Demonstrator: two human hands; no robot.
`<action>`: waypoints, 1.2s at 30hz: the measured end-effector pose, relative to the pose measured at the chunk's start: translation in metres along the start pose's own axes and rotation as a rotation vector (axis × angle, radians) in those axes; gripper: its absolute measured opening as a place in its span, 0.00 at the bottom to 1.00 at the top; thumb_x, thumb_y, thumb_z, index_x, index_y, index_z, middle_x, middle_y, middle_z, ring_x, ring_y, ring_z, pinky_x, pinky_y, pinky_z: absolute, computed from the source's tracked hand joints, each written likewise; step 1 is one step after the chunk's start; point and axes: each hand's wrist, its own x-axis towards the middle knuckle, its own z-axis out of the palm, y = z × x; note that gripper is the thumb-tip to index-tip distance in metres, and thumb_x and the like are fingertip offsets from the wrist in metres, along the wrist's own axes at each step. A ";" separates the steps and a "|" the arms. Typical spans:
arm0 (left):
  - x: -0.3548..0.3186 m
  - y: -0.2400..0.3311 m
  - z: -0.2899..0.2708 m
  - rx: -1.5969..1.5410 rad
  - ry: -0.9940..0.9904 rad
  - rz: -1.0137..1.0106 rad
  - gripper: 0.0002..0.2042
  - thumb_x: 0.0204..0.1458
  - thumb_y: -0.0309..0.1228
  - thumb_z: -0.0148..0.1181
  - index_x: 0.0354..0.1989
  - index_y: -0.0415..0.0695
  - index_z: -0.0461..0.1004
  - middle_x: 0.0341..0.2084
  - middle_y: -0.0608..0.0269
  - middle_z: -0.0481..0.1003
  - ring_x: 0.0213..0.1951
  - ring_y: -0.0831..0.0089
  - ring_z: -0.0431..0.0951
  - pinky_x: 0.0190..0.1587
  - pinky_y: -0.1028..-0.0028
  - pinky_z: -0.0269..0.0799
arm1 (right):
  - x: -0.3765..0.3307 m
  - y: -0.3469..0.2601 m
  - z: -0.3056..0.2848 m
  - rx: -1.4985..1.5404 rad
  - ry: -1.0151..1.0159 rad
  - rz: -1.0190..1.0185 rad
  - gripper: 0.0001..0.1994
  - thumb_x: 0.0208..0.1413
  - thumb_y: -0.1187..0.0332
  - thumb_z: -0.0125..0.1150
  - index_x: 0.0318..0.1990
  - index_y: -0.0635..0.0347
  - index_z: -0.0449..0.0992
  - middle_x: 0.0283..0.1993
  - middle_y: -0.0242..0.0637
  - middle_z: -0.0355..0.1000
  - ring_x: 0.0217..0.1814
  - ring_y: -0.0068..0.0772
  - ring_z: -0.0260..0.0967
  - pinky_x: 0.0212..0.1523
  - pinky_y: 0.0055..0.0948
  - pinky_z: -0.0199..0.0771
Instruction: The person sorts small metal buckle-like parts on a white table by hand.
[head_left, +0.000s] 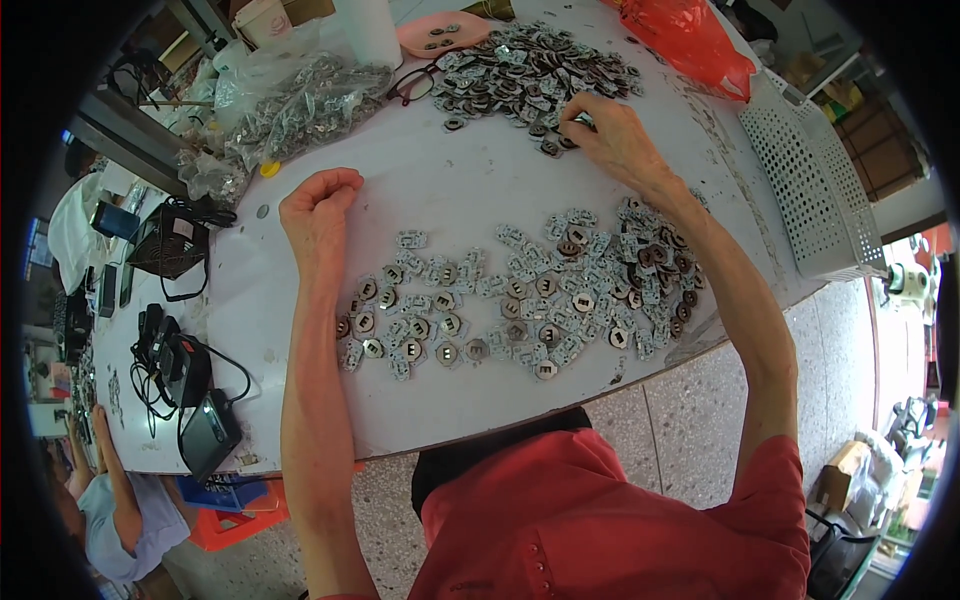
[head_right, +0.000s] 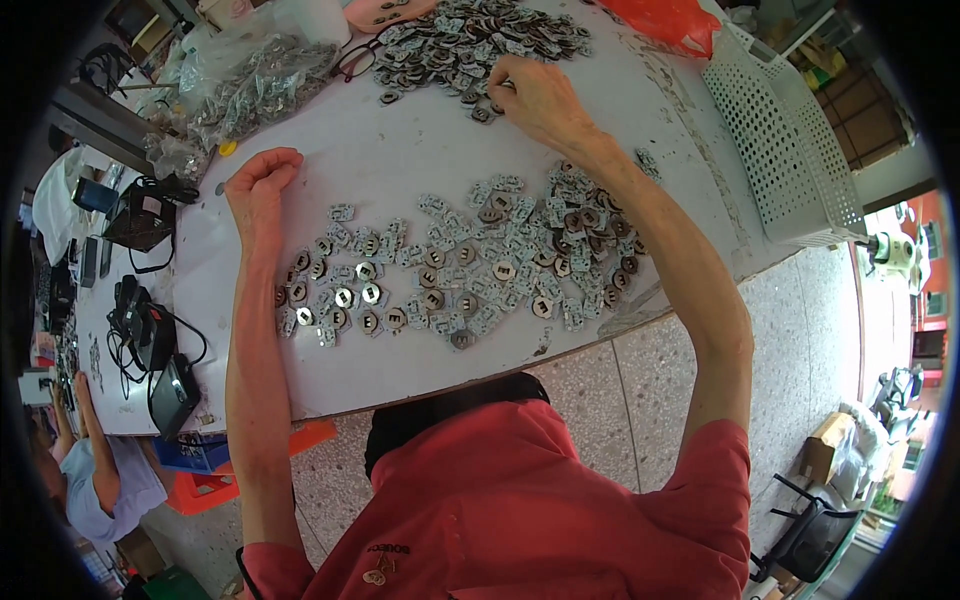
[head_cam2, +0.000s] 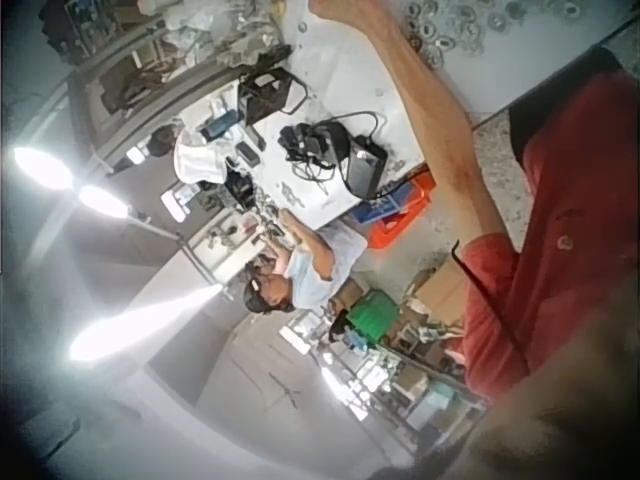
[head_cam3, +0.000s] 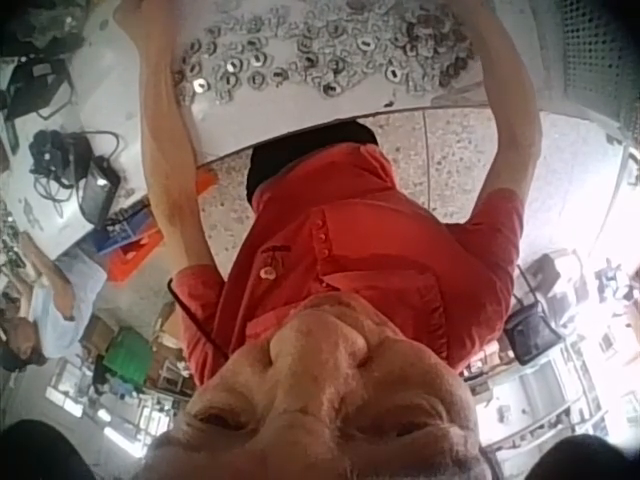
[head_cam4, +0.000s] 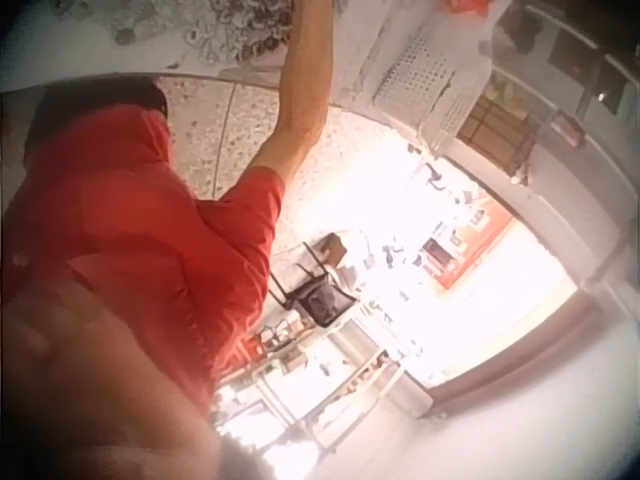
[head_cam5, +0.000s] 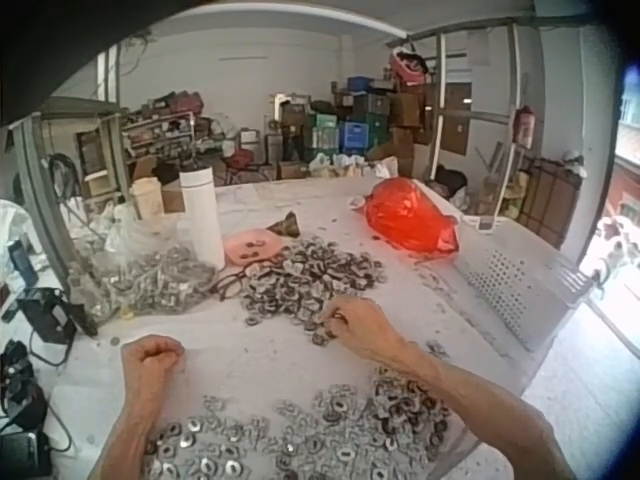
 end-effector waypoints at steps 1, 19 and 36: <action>0.000 0.000 0.000 0.000 -0.002 0.000 0.09 0.41 0.19 0.52 0.30 0.36 0.78 0.25 0.64 0.76 0.30 0.80 0.71 0.37 0.81 0.64 | 0.000 0.000 -0.002 0.012 -0.022 0.017 0.08 0.47 0.71 0.54 0.35 0.63 0.73 0.34 0.49 0.72 0.37 0.48 0.70 0.39 0.40 0.67; 0.001 0.000 0.001 -0.021 -0.002 -0.003 0.08 0.41 0.18 0.52 0.29 0.36 0.77 0.25 0.64 0.76 0.30 0.80 0.71 0.37 0.81 0.64 | -0.031 0.007 -0.009 -0.201 -0.017 -0.151 0.06 0.44 0.73 0.58 0.32 0.64 0.71 0.32 0.42 0.69 0.32 0.39 0.67 0.36 0.35 0.67; 0.001 0.001 0.004 0.023 0.002 -0.002 0.09 0.41 0.18 0.51 0.30 0.36 0.77 0.25 0.63 0.76 0.30 0.79 0.72 0.38 0.81 0.64 | -0.013 -0.022 0.005 -0.248 0.005 -0.185 0.11 0.46 0.70 0.57 0.39 0.60 0.74 0.35 0.43 0.71 0.37 0.44 0.69 0.38 0.38 0.68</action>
